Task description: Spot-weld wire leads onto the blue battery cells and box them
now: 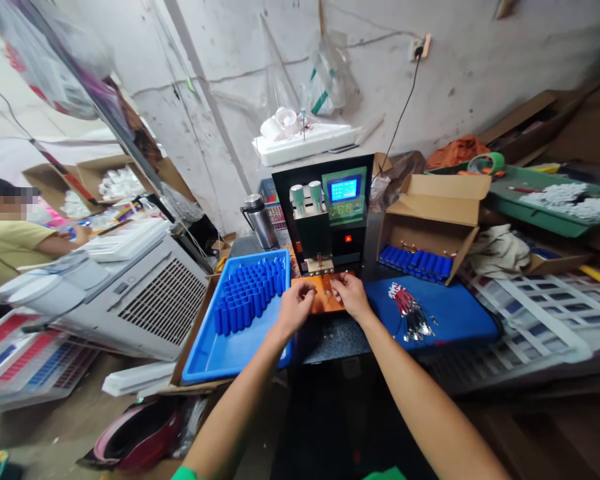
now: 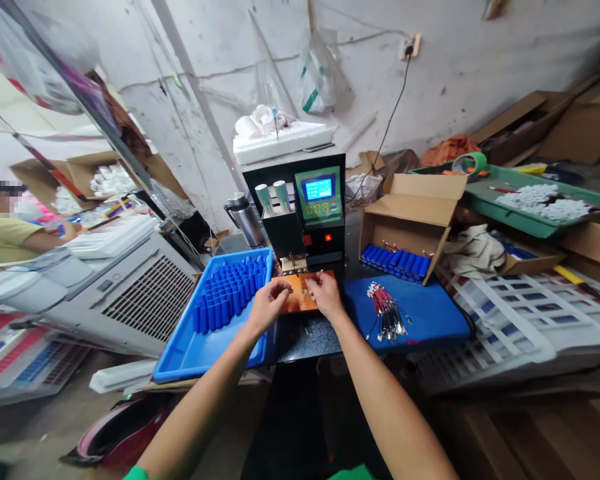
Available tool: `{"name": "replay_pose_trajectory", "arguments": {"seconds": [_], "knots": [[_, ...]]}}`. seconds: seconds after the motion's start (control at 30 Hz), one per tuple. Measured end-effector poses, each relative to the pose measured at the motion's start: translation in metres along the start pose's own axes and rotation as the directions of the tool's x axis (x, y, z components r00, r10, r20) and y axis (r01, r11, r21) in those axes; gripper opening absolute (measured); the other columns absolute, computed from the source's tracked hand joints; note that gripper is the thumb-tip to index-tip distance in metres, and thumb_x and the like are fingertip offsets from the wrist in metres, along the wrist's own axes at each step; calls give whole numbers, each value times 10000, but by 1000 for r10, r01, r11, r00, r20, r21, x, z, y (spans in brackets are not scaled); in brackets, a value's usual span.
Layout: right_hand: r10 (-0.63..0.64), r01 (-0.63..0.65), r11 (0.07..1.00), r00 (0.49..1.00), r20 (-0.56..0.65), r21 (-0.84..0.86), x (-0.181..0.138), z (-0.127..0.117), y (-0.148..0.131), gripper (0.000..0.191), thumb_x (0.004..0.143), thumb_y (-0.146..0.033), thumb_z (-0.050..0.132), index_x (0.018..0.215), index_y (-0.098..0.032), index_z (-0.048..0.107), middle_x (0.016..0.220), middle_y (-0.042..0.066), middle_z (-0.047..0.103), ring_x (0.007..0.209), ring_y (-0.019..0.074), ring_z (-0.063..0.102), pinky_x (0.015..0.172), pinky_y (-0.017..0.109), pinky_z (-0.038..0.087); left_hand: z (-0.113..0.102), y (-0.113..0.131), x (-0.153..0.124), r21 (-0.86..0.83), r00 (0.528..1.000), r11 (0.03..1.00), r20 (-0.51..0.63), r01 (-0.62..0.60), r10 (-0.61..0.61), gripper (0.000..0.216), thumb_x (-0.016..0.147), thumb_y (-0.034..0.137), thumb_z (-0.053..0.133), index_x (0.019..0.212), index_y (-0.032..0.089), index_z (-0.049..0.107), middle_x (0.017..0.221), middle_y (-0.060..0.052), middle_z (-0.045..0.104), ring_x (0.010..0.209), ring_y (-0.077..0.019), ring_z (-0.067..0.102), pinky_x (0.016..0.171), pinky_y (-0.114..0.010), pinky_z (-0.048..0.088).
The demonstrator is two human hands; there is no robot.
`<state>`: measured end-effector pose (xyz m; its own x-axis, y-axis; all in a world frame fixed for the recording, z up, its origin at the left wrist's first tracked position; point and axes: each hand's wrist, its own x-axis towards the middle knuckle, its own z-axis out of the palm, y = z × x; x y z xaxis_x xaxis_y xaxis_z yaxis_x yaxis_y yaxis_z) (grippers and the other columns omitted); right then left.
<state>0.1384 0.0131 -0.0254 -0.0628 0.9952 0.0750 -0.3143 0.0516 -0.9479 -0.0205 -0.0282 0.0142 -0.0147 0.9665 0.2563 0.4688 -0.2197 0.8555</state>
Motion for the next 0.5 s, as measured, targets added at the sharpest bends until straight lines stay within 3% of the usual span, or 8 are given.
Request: {"name": "replay_pose_trajectory", "arguments": {"seconds": [0.13, 0.23, 0.33, 0.5], "knots": [[-3, 3, 1000, 1000, -2, 16, 0, 2, 1, 246, 700, -404, 673, 716, -190, 551, 511, -51, 500, 411, 94, 397, 405, 225, 266, -53, -14, 4, 343, 995, 938, -68, -40, 67, 156, 819, 211, 498, 865, 185, 645, 821, -44, 684, 757, -197, 623, 726, -319, 476], [-1, 1, 1000, 1000, -12, 27, 1, 3, 1, 241, 691, -396, 673, 717, -188, 554, 511, -51, 501, 413, 94, 397, 406, 224, 271, -81, -29, 15, 701, 990, 707, -11, -95, 143, 254, 790, 203, 578, 1027, 178, 666, 1010, -115, 670, 994, -295, 575, 876, -413, 426], [1, 0, 999, 1000, -25, 37, 1, 3, 2, 246, 677, -398, 680, 713, -188, 555, 502, -52, 499, 412, 96, 400, 405, 222, 282, -87, -43, 28, 850, 988, 504, 114, -153, 106, 483, 752, 231, 664, 1230, 192, 604, 1182, -164, 599, 1135, -363, 481, 926, -470, 370], [-2, 3, 1000, 1000, -28, 21, 1, 4, 1, 250, 671, -407, 676, 703, -190, 556, 492, -50, 501, 403, 98, 408, 398, 222, 286, -74, -55, 43, 868, 977, 450, 202, -209, 64, 552, 735, 177, 662, 1277, 219, 562, 1225, -163, 563, 1165, -360, 449, 937, -467, 346]]}}
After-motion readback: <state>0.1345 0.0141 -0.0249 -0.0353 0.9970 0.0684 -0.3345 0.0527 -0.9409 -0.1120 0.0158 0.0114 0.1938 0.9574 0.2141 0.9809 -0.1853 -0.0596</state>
